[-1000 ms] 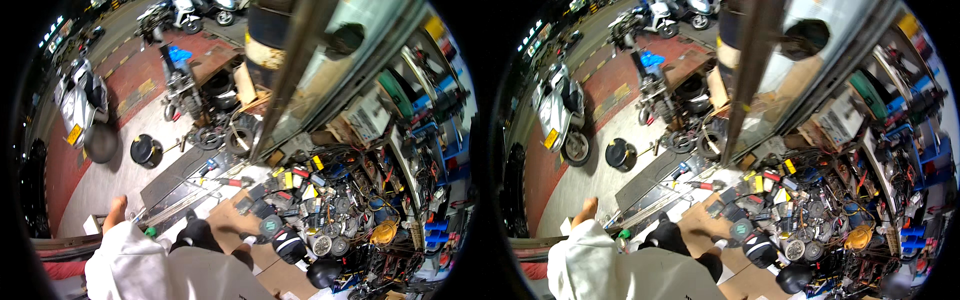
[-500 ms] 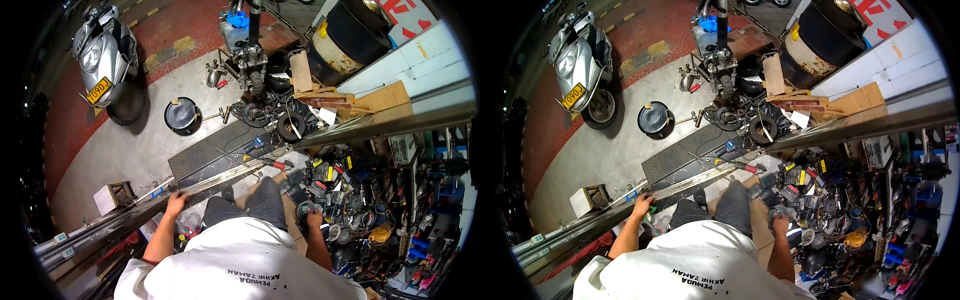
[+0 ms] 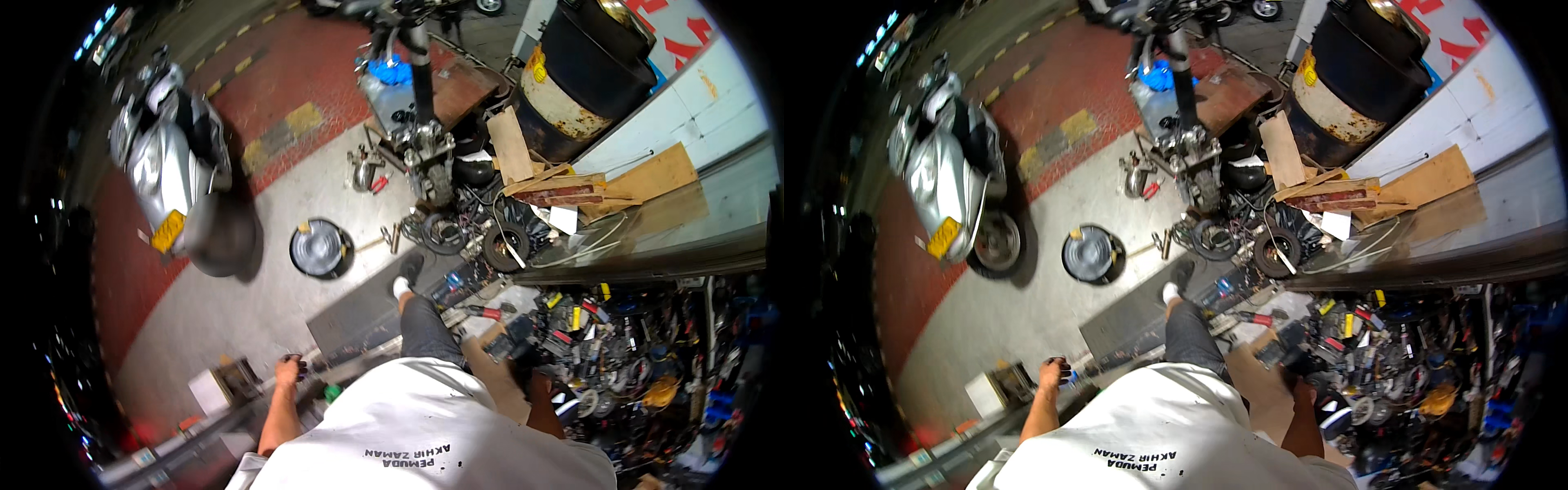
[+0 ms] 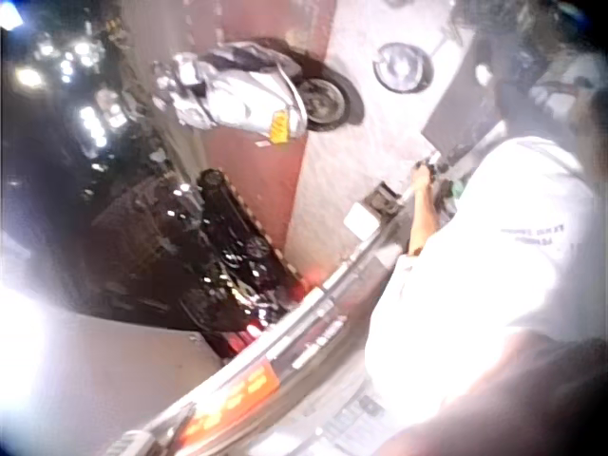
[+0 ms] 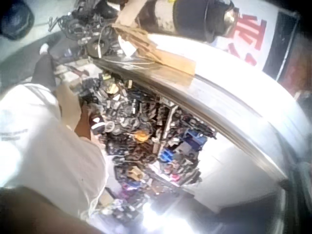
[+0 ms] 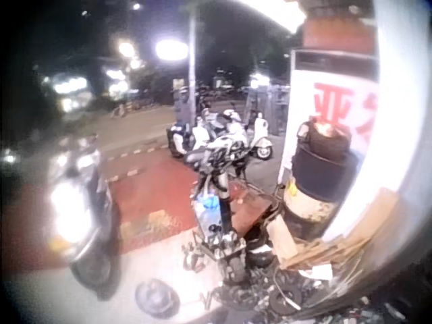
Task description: The person sits on the floor of a workshop and works on the front suspension of a motorcycle. They use a wrench to tighten bolts on the fork assembly and then use a hammer and a wooden block to tap the fork tubes into place.
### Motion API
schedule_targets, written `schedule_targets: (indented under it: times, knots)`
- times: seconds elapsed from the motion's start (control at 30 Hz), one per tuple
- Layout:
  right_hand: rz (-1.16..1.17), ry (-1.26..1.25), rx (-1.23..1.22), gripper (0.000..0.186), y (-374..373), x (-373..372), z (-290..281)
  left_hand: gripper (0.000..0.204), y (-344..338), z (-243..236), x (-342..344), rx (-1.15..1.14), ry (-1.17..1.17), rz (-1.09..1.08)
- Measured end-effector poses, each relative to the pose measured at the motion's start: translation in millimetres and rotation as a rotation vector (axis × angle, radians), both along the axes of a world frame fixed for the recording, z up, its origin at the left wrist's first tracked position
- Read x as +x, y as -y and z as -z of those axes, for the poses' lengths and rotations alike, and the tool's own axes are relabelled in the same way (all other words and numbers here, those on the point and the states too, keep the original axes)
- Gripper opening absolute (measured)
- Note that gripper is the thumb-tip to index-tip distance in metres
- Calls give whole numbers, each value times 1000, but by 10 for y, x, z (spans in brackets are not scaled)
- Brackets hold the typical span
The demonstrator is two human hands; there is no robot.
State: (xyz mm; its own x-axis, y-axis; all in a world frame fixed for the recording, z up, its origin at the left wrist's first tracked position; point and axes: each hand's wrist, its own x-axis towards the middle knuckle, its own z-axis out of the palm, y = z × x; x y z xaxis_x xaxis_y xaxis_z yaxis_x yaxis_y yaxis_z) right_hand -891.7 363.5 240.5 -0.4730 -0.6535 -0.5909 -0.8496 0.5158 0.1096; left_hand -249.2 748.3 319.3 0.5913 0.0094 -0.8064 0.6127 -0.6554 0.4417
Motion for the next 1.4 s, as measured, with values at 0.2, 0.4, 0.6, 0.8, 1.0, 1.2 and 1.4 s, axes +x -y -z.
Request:
schedule_targets:
  times: [0.2, 0.4, 0.6, 0.8, 1.0, 1.2, 1.4]
  knots:
    - [244, 326, -72, 48, 342, 1573, 602, 34, 2292, -147, 1438, -43, 16, 488]
    - [47, 402, -102, 54, 1258, 3328, 649, 29, 4468, -275, 2620, -312, 272, 750]
    - [30, 621, -514, 40, 2404, 4949, -152, 21, 5997, 135, 3049, -443, 190, 1120]
    - [-208, 585, -680, 39, 2913, 6141, -161, 36, 6690, 1895, 3178, -372, -13, 1725]
    - [-412, 741, -753, 30, 3202, 6642, 133, 52, 6842, 2762, 2891, -583, -12, 1718]
    - [-682, 769, -782, 32, 3612, 6841, 707, 44, 6991, 3070, 2689, -931, 144, 1519]
    - [-935, 578, -985, 33, 3617, 6959, 1083, 60, 7085, 3499, 2612, -1451, -109, 1307]
